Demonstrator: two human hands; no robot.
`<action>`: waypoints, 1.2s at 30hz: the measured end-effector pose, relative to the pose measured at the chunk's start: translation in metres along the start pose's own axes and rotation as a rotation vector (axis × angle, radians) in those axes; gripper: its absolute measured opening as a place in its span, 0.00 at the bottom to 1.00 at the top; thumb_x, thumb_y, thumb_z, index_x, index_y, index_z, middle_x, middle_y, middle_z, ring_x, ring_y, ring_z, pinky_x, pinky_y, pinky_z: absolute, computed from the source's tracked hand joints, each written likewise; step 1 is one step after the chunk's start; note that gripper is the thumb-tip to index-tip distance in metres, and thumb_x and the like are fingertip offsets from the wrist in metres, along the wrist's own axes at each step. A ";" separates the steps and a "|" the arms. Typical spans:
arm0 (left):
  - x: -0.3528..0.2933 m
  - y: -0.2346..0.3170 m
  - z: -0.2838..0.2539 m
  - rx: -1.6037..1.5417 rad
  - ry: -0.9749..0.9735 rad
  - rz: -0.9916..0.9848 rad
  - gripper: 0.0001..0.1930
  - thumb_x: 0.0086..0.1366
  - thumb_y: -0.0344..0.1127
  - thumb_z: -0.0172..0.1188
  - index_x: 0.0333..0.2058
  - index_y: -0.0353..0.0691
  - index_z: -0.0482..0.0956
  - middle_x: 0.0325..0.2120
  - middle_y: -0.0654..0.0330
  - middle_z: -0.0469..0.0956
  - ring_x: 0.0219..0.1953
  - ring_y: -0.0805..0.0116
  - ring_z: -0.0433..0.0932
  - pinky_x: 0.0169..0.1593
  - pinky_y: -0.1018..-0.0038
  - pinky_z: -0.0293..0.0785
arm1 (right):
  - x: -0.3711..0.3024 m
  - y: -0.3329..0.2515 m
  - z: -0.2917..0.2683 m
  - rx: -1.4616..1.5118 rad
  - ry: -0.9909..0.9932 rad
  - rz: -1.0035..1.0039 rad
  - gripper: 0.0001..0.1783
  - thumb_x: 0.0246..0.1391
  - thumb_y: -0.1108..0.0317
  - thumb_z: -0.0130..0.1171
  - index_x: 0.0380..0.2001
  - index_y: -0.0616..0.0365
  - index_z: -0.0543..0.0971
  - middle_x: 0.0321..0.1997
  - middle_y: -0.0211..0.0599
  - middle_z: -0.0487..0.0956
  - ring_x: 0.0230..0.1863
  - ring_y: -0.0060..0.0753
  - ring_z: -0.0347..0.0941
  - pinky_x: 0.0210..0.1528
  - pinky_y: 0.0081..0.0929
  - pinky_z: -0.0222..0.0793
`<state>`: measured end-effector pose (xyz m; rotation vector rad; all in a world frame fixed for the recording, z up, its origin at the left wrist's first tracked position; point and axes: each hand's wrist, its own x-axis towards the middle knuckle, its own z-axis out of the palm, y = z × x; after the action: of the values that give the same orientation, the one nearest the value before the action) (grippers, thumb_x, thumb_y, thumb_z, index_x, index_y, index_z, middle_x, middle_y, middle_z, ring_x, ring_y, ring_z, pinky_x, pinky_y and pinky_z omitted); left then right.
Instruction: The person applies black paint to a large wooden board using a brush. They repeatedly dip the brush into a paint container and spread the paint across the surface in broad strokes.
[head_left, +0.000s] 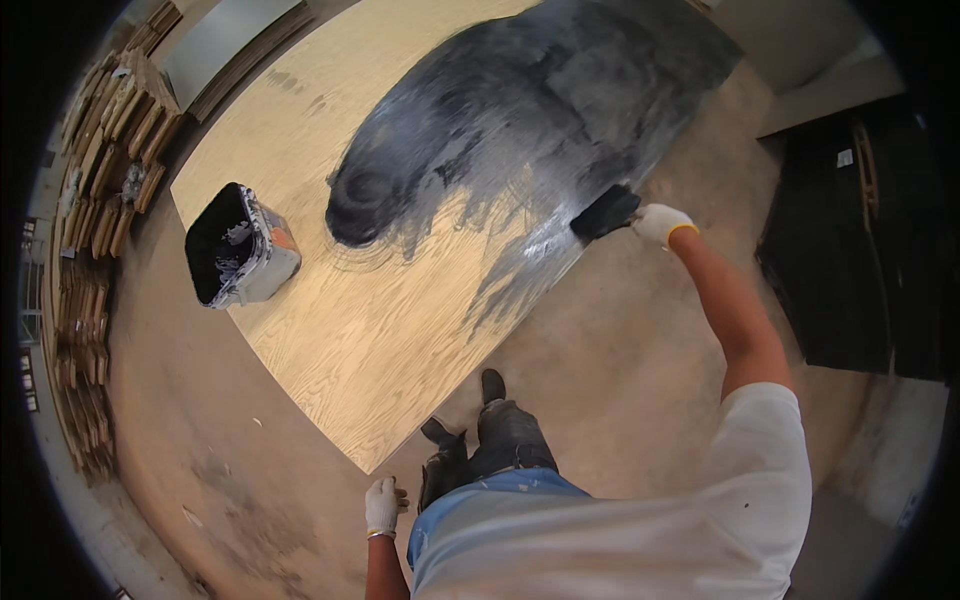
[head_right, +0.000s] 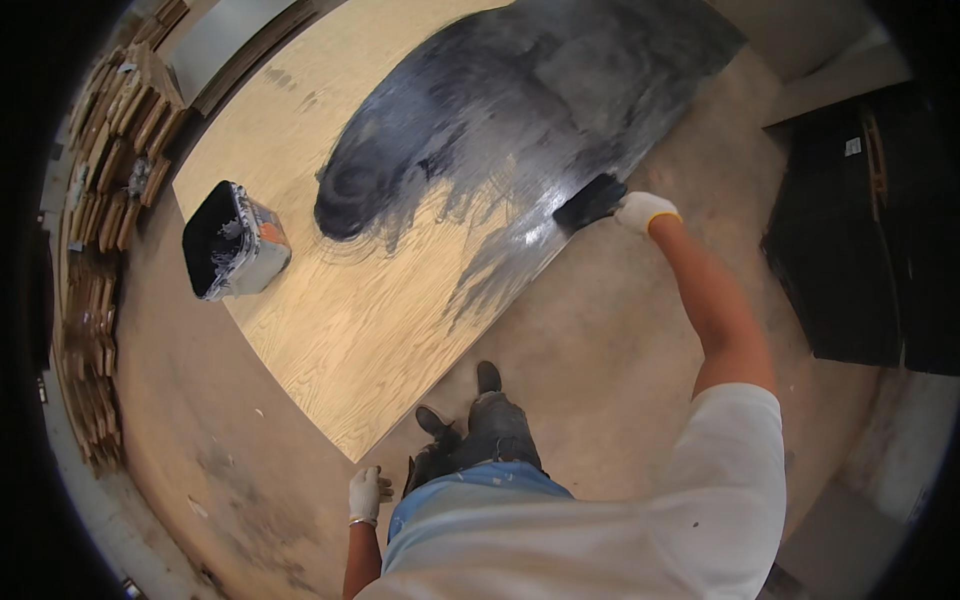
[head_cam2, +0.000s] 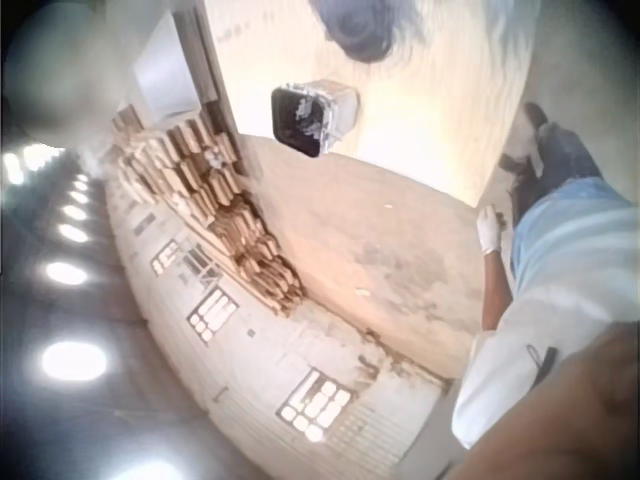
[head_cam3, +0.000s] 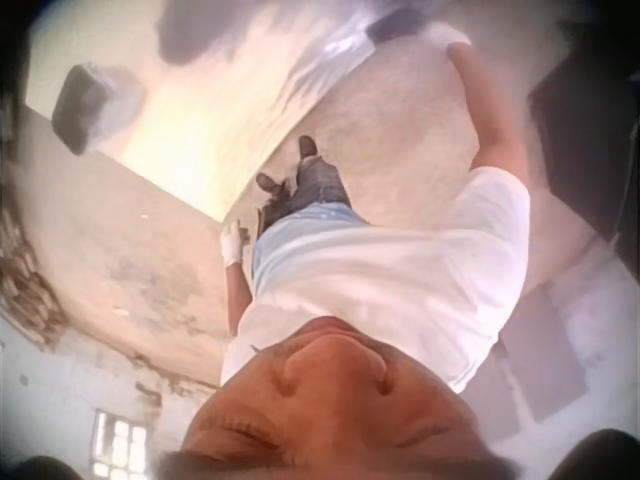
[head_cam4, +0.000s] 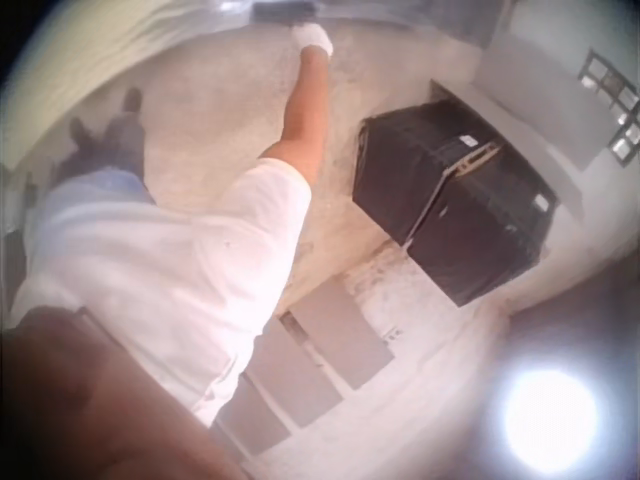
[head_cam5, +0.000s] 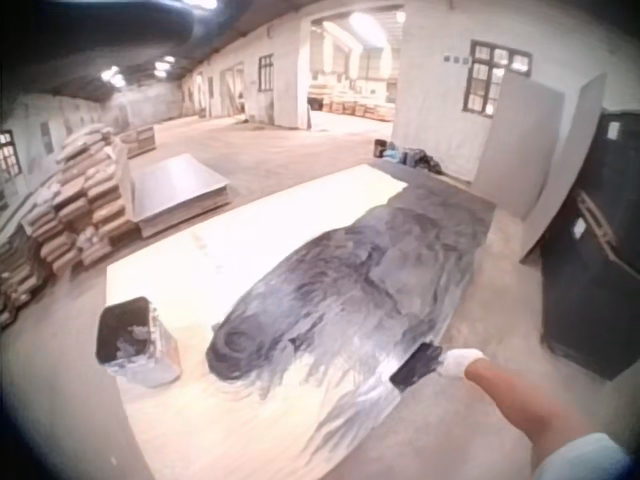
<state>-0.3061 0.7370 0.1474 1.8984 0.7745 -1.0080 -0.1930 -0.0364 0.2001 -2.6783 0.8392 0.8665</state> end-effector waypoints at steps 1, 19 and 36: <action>0.002 0.005 0.004 0.009 -0.003 0.006 0.20 0.73 0.42 0.51 0.50 0.28 0.77 0.29 0.48 0.83 0.21 0.61 0.82 0.23 0.69 0.79 | 0.016 0.021 -0.010 0.001 0.017 0.021 0.25 0.60 0.50 0.55 0.52 0.53 0.85 0.56 0.49 0.83 0.59 0.54 0.79 0.61 0.43 0.73; 0.005 0.041 0.034 0.073 -0.026 0.000 0.19 0.75 0.41 0.52 0.49 0.28 0.79 0.26 0.51 0.82 0.21 0.66 0.81 0.23 0.71 0.77 | 0.038 0.063 -0.062 -0.164 -0.089 -0.217 0.21 0.61 0.53 0.57 0.50 0.53 0.85 0.49 0.44 0.86 0.53 0.50 0.81 0.56 0.44 0.76; -0.003 0.078 0.047 0.245 -0.067 0.122 0.21 0.76 0.44 0.52 0.49 0.29 0.81 0.27 0.52 0.82 0.23 0.67 0.81 0.27 0.71 0.79 | 0.054 0.050 -0.029 0.070 0.005 0.002 0.23 0.60 0.55 0.55 0.52 0.57 0.84 0.51 0.50 0.85 0.50 0.55 0.82 0.57 0.45 0.76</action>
<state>-0.2612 0.6592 0.1645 2.0803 0.5080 -1.1247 -0.1718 -0.1117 0.1909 -2.6207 0.8576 0.8154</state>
